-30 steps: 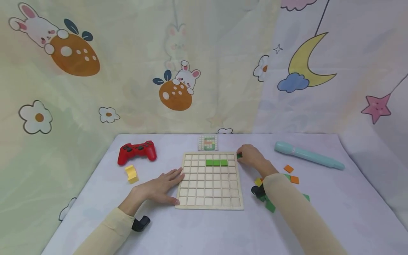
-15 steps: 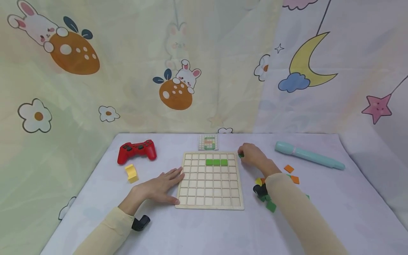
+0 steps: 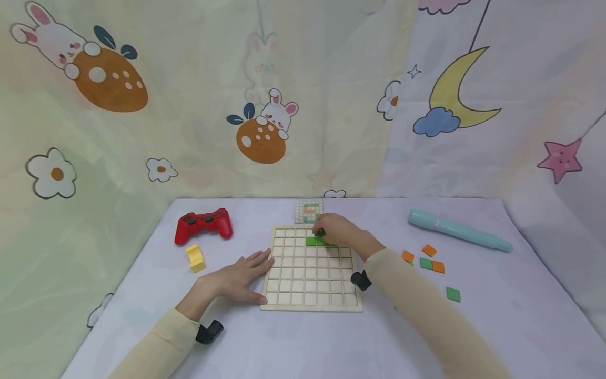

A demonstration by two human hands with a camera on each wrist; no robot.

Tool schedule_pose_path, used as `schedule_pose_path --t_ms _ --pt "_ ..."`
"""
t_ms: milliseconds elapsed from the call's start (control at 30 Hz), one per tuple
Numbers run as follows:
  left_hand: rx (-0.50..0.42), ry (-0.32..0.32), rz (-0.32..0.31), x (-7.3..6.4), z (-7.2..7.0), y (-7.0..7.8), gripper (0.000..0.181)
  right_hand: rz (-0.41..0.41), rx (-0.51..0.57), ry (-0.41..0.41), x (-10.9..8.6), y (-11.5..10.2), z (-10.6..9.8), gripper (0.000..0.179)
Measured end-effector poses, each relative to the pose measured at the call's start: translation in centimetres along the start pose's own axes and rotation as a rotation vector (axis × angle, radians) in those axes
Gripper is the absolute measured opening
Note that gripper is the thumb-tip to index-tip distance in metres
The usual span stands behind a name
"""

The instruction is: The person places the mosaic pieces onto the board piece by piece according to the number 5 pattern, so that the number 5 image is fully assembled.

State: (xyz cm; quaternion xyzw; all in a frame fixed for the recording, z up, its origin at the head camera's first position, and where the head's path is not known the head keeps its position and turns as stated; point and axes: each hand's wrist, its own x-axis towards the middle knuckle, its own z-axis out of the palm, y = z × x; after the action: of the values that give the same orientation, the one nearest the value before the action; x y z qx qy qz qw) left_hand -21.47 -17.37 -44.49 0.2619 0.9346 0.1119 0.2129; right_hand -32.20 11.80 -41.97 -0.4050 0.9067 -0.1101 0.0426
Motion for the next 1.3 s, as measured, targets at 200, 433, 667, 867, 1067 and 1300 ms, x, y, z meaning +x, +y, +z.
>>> schedule_pose_path --t_ms 200,433,667,867,1067,1300 --pt "0.021 0.002 0.018 0.1 0.1 -0.1 0.094 -0.07 -0.014 -0.041 2.0 -2.3 0.8 0.025" --pt "0.014 0.004 0.024 0.1 0.1 -0.3 0.094 -0.064 -0.035 -0.066 3.0 -3.4 1.1 0.024" --pt "0.017 0.008 0.026 0.3 0.3 -0.4 0.095 -0.031 -0.04 -0.109 3.5 -3.6 1.7 0.026" --pt "0.02 0.008 0.022 0.1 0.2 -0.3 0.095 -0.005 -0.013 -0.093 3.6 -3.9 1.8 0.027" --pt "0.02 0.01 0.023 0.1 0.2 -0.3 0.094 0.024 0.003 -0.099 3.7 -3.9 2.0 0.028" --pt "0.017 0.007 0.017 0.2 0.2 -0.3 0.095 0.014 -0.016 -0.08 3.5 -3.8 1.9 0.025"
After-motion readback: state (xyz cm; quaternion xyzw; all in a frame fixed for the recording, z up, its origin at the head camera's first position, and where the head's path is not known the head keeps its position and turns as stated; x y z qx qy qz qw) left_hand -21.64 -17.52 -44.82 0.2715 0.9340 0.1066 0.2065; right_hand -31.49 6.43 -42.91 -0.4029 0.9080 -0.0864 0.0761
